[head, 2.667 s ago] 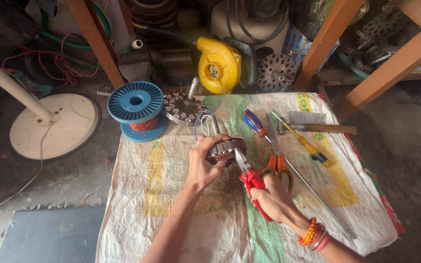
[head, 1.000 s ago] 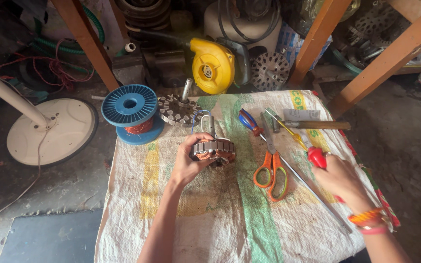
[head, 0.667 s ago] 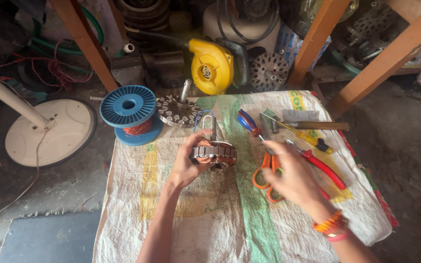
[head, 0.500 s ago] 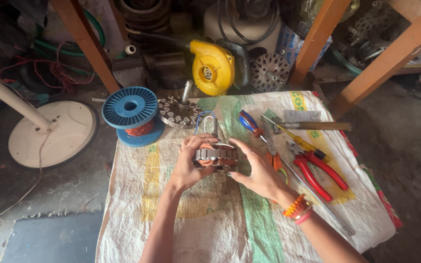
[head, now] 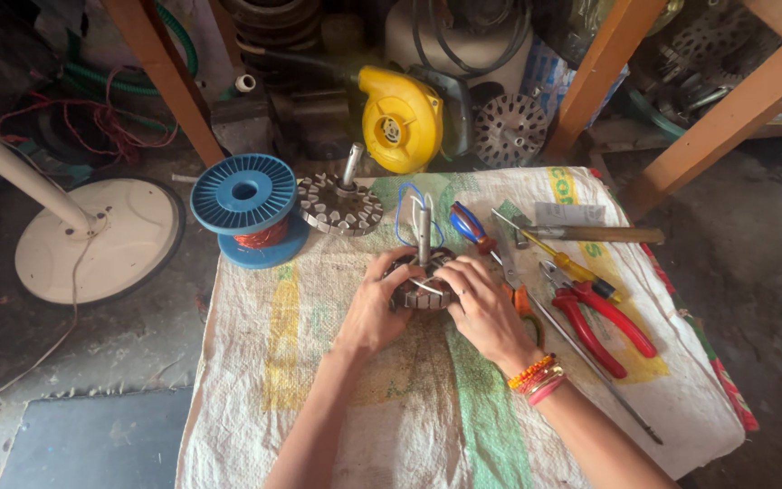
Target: The person works on an electric motor armature on a cloth-covered workbench, using a screwdriver to pry and turn parts of the wound copper rotor, cutting wire with scissors and pliers, and tapping components with a hammer while repositioning the armature by hand throughout.
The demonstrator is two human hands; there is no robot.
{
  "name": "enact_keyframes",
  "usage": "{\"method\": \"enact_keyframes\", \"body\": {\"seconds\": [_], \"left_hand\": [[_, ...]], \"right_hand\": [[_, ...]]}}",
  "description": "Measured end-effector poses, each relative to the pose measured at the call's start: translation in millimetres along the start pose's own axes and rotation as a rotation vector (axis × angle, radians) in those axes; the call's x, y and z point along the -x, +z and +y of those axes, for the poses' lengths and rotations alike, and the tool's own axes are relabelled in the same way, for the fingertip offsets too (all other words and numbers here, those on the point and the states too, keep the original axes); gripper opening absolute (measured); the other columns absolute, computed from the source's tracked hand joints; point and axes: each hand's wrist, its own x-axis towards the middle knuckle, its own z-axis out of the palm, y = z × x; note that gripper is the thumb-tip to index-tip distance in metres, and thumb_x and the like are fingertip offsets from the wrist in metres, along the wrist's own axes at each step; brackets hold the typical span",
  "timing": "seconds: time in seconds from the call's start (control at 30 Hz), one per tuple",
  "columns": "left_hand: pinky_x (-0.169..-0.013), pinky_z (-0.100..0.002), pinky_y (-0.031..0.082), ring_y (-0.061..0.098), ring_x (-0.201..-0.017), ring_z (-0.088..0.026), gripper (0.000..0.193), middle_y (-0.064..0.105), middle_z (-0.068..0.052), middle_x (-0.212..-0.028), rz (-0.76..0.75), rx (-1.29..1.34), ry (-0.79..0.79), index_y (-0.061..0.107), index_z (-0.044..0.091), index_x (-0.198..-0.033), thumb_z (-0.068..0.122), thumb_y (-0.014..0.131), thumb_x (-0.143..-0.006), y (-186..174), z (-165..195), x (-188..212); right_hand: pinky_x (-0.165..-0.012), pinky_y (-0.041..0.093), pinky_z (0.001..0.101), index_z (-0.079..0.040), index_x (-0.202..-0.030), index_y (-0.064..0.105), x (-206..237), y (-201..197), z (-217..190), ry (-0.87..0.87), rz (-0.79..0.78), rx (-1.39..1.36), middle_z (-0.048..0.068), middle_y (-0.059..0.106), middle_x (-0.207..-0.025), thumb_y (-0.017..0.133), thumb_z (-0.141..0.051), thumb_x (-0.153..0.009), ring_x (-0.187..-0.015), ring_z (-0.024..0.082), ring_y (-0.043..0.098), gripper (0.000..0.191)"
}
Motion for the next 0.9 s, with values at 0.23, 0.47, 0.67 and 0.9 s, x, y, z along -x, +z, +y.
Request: {"method": "enact_keyframes", "body": {"seconds": [0.23,0.47,0.67,0.9], "left_hand": [[-0.112,-0.048,0.044,0.052,-0.132,-0.035,0.054,0.051,-0.015,-0.144,-0.083,0.1,0.0,0.07,0.003,-0.109,0.003,0.083,-0.056,9,-5,-3],[-0.121,-0.057,0.034,0.049,-0.143,-0.033,0.043,0.059,-0.011,-0.149,-0.071,0.155,-0.029,0.073,0.01,-0.115,0.006,0.077,-0.072,27,-20,-7],[-0.121,-0.056,0.032,0.051,-0.141,-0.03,0.036,0.064,-0.007,-0.143,-0.036,0.172,-0.088,0.076,0.015,-0.111,0.011,0.079,-0.076,38,-25,-3],[-0.122,-0.054,0.035,0.056,-0.139,-0.028,0.03,0.068,-0.006,-0.139,-0.005,0.166,-0.086,0.079,0.016,-0.109,0.011,0.076,-0.08,42,-28,-6]], "right_hand": [[-0.112,0.044,0.041,-0.006,-0.125,0.062,4,-20,3,0.115,-0.033,-0.169,0.011,0.064,-0.128,0.076,0.004,-0.071,-0.128,0.03,0.057,0.057],[-0.106,0.048,0.0393,-0.008,-0.121,0.07,11,-45,10,0.118,-0.031,-0.304,0.012,0.067,-0.132,0.077,-0.006,-0.08,-0.124,0.028,0.064,0.041],[-0.098,0.056,0.0367,-0.008,-0.108,0.077,21,-26,9,0.029,0.226,-0.143,0.01,0.075,-0.118,0.075,-0.007,-0.087,-0.111,0.026,0.072,0.021],[-0.089,0.058,0.0322,-0.007,-0.103,0.076,21,-23,14,0.203,0.163,-0.279,0.007,0.077,-0.108,0.071,-0.003,-0.089,-0.1,0.02,0.075,0.014]]}}
